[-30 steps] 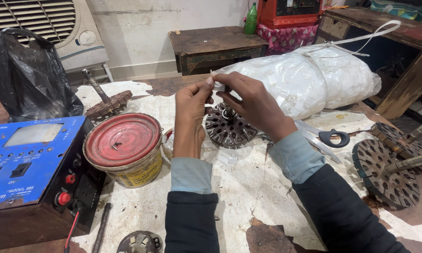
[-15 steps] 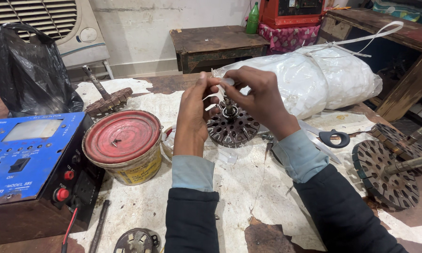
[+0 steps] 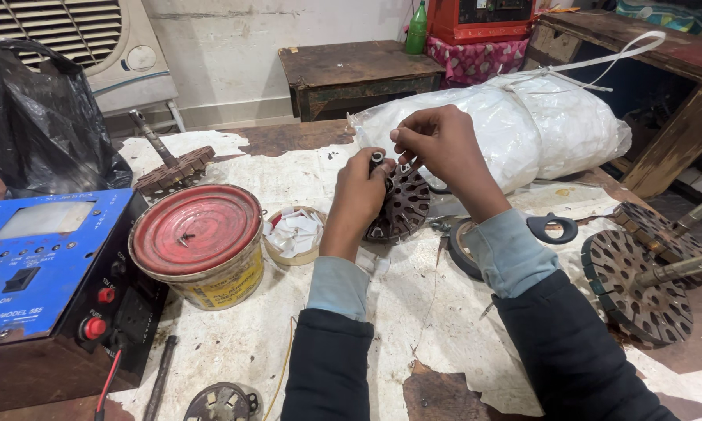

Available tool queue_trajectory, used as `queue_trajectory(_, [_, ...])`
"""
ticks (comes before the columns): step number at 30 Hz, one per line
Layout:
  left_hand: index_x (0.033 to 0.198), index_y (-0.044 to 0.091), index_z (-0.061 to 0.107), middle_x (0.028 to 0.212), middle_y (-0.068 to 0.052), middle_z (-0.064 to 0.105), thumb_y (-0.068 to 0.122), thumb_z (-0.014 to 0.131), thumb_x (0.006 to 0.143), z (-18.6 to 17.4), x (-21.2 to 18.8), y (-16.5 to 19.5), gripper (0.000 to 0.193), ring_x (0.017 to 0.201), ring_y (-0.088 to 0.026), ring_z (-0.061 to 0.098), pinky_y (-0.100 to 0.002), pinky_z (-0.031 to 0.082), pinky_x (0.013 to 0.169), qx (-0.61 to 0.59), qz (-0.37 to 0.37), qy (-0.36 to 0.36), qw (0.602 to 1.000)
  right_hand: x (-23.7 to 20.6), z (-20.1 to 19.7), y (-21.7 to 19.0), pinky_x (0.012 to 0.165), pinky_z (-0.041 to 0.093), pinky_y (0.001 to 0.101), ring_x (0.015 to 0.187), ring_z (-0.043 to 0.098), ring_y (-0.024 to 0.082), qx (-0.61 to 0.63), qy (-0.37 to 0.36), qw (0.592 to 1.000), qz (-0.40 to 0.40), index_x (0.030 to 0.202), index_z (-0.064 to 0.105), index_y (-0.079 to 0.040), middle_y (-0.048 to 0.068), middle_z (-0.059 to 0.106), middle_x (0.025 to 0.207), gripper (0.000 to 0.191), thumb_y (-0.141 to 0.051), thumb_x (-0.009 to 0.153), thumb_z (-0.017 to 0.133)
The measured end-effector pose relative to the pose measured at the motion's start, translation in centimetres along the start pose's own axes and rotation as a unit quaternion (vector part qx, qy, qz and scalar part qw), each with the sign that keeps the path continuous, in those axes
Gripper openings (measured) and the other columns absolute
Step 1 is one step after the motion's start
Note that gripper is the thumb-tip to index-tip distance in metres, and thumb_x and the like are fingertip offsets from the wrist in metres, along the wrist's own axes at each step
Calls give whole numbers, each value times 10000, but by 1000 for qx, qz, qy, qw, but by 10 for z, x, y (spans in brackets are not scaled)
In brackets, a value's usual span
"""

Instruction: The person cuts a strip of insulating material with scissors, fits small white insulating pieces around the slots of an electric motor rotor, and presses the rotor assembly onto the shaft, working it into place by hand. They then handle small metal components on the workbench.

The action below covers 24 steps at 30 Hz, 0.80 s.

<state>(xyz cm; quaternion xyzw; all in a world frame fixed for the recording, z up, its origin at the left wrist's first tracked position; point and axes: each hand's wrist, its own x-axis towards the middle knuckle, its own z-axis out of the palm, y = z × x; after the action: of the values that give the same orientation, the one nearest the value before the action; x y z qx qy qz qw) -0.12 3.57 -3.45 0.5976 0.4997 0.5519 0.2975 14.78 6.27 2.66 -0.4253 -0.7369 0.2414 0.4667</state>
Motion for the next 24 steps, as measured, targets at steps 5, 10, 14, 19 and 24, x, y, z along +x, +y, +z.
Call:
queue_trajectory(5, [1059, 24, 743, 939, -190, 771, 160, 687, 905, -2, -9, 11, 212, 878, -286, 771, -391, 575, 789, 48, 38, 16, 998, 2, -1, 16, 530, 564, 255, 583, 697, 104, -32, 17, 999, 17, 882, 774, 31, 70, 730, 698, 184, -148, 895, 734])
queue_trajectory(10, [1031, 35, 768, 915, -171, 793, 218, 734, 859, -9, -7, 9, 253, 851, -251, 775, -345, 579, 775, 3, 51, -45, 998, 1, -3, 22, 563, 567, 281, 562, 721, 123, -147, 26, 986, 72, 831, 800, -2, 123, 749, 681, 203, -199, 859, 761])
queue_trajectory(14, [1020, 20, 775, 941, -164, 807, 359, 570, 1016, -10, -2, 1, 396, 826, -224, 729, -329, 575, 787, -203, -13, -76, 976, -4, -4, 24, 670, 571, 380, 649, 729, 282, -250, 36, 965, 73, 886, 811, -69, 189, 754, 729, 155, -210, 835, 772])
queue_trajectory(19, [1090, 0, 756, 991, -182, 776, 340, 558, 935, -13, -2, -10, 423, 913, -288, 711, -408, 532, 842, 41, -51, 124, 990, -6, 0, 26, 758, 553, 471, 816, 703, 403, -333, 39, 939, 74, 918, 815, -112, 206, 735, 857, 198, -227, 757, 834])
queue_trajectory(24, [1308, -158, 502, 1278, -328, 636, 428, 578, 951, -18, -3, -13, 691, 1175, -380, 660, -431, 507, 982, -65, -212, 55, 974, -7, 1, 25, 754, 554, 463, 807, 713, 395, -344, 7, 936, 72, 845, 799, -60, 213, 736, 829, 228, -265, 762, 854])
